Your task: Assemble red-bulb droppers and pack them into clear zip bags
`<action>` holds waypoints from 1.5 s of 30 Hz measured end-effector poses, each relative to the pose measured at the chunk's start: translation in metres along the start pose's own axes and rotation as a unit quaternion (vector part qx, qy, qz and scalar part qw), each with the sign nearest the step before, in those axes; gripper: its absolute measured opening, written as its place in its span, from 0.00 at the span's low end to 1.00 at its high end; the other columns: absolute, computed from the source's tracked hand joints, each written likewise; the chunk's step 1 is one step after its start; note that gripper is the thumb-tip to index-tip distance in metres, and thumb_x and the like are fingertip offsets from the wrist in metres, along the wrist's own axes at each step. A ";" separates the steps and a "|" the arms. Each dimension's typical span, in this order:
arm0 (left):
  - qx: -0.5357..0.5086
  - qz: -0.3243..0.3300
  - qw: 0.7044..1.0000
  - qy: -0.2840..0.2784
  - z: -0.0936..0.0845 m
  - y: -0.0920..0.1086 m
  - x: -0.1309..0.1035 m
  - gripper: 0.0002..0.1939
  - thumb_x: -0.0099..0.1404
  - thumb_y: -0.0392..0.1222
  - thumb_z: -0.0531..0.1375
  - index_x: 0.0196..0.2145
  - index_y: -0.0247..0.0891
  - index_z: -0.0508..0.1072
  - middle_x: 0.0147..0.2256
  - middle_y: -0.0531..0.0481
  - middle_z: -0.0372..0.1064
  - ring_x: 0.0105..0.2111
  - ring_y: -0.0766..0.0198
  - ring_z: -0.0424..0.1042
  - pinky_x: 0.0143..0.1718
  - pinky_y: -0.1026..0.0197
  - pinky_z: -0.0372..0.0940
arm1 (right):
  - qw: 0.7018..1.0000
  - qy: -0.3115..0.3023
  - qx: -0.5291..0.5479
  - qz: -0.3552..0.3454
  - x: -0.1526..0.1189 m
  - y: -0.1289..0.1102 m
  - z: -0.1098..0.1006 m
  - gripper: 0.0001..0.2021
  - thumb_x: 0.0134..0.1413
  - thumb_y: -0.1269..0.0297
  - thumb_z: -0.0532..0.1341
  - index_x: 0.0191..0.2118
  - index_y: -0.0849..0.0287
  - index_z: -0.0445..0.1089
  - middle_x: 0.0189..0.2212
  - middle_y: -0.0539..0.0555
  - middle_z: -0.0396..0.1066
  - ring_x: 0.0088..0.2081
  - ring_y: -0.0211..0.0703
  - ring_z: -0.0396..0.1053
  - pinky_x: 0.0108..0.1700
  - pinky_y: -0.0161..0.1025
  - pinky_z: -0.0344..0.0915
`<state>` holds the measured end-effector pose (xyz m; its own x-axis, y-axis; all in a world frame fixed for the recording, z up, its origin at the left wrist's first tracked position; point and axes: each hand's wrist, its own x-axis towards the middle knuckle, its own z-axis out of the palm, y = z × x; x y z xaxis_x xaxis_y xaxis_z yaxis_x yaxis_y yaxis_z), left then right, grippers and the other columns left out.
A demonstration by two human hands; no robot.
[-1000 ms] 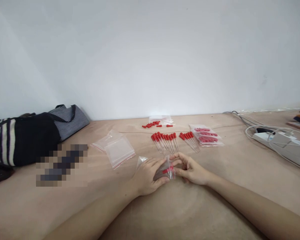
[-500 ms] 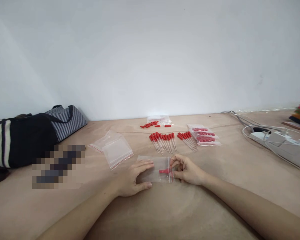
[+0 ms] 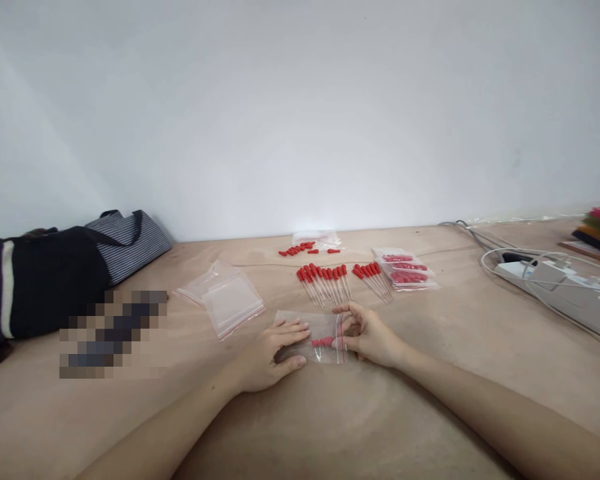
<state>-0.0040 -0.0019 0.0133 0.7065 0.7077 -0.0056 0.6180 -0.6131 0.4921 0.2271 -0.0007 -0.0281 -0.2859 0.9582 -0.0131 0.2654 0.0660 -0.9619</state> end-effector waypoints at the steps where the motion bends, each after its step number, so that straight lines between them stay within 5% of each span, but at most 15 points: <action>1: -0.002 -0.001 1.000 0.000 0.000 0.000 0.000 0.23 0.61 0.48 0.54 0.53 0.44 0.60 0.55 0.50 0.57 0.57 0.57 0.52 0.58 0.47 0.45 | 1.000 -0.007 -0.004 0.001 0.001 0.000 -0.007 0.25 0.37 0.61 0.63 0.45 0.58 0.58 0.27 0.47 0.67 0.17 0.31 0.61 0.13 0.29 0.58; 4: -0.004 -0.007 1.000 -0.002 0.000 -0.001 0.001 0.23 0.60 0.48 0.54 0.53 0.43 0.61 0.55 0.49 0.56 0.56 0.57 0.52 0.58 0.47 0.44 | 0.997 0.042 -0.068 -0.001 0.009 -0.004 -0.037 0.16 0.42 0.60 0.60 0.40 0.59 0.63 0.28 0.50 0.68 0.21 0.34 0.64 0.19 0.32 0.61; 6: -0.002 -0.010 1.000 -0.001 0.000 -0.001 0.001 0.23 0.60 0.48 0.54 0.53 0.44 0.61 0.55 0.49 0.56 0.56 0.57 0.53 0.58 0.47 0.43 | 0.950 0.164 -0.264 -0.002 0.017 -0.006 -0.058 0.08 0.44 0.65 0.58 0.33 0.60 0.68 0.27 0.51 0.69 0.28 0.37 0.67 0.29 0.33 0.63; 8: 0.000 -0.008 1.000 0.004 0.000 -0.001 0.002 0.23 0.60 0.47 0.55 0.53 0.45 0.61 0.55 0.50 0.56 0.56 0.57 0.53 0.58 0.47 0.44 | 0.900 0.218 -0.376 0.023 0.026 -0.008 -0.072 0.07 0.44 0.67 0.58 0.31 0.60 0.69 0.30 0.54 0.70 0.34 0.41 0.68 0.34 0.35 0.61; 15: 0.009 -0.006 1.000 0.002 0.000 -0.001 0.001 0.23 0.60 0.48 0.54 0.53 0.44 0.61 0.55 0.48 0.56 0.56 0.57 0.53 0.57 0.46 0.45 | 0.862 0.234 -0.441 0.090 0.056 -0.006 -0.071 0.09 0.47 0.65 0.55 0.33 0.60 0.71 0.39 0.61 0.68 0.41 0.51 0.66 0.36 0.41 0.60; 23: 0.006 -0.008 1.000 0.000 0.002 -0.002 0.000 0.23 0.61 0.47 0.54 0.54 0.43 0.60 0.56 0.49 0.55 0.57 0.58 0.52 0.58 0.47 0.43 | 0.865 0.213 -0.438 0.124 0.069 -0.010 -0.061 0.10 0.50 0.66 0.54 0.34 0.65 0.69 0.36 0.67 0.69 0.40 0.55 0.67 0.38 0.45 0.61; 29: 0.011 -0.009 1.000 -0.003 0.002 -0.002 0.000 0.23 0.61 0.48 0.53 0.54 0.43 0.59 0.56 0.49 0.54 0.57 0.58 0.52 0.58 0.47 0.43 | 0.919 0.188 -0.346 0.013 0.039 -0.017 -0.053 0.15 0.55 0.66 0.49 0.48 0.64 0.55 0.33 0.58 0.67 0.34 0.41 0.67 0.37 0.37 0.62; 32: 0.008 -0.006 1.000 0.006 0.003 -0.003 0.000 0.23 0.61 0.48 0.53 0.54 0.44 0.60 0.56 0.49 0.55 0.56 0.58 0.52 0.58 0.46 0.43 | 0.977 0.156 -0.111 -0.093 0.011 -0.016 -0.046 0.29 0.53 0.63 0.52 0.56 0.58 0.36 0.32 0.51 0.63 0.22 0.34 0.62 0.27 0.36 0.62; 34: 0.011 -0.012 1.000 0.007 0.004 -0.003 0.000 0.23 0.61 0.49 0.53 0.53 0.44 0.60 0.56 0.49 0.55 0.57 0.57 0.52 0.58 0.46 0.43 | 0.986 0.132 0.020 -0.100 -0.004 -0.014 -0.040 0.35 0.50 0.61 0.56 0.56 0.52 0.31 0.31 0.47 0.61 0.19 0.31 0.59 0.23 0.35 0.61; 45: -0.005 -0.005 1.000 0.027 0.006 -0.005 0.001 0.23 0.60 0.49 0.55 0.53 0.44 0.61 0.54 0.49 0.57 0.56 0.57 0.53 0.57 0.46 0.45 | 0.966 0.136 0.213 -0.051 -0.017 -0.002 -0.012 0.26 0.46 0.51 0.59 0.45 0.52 0.45 0.27 0.46 0.63 0.25 0.37 0.67 0.28 0.38 0.66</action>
<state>-0.0039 -0.0001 0.0062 0.6806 0.7317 0.0368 0.6213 -0.6031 0.5003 0.2421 -0.0138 -0.0222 -0.0218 0.9944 0.1039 -0.1700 0.0987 -0.9805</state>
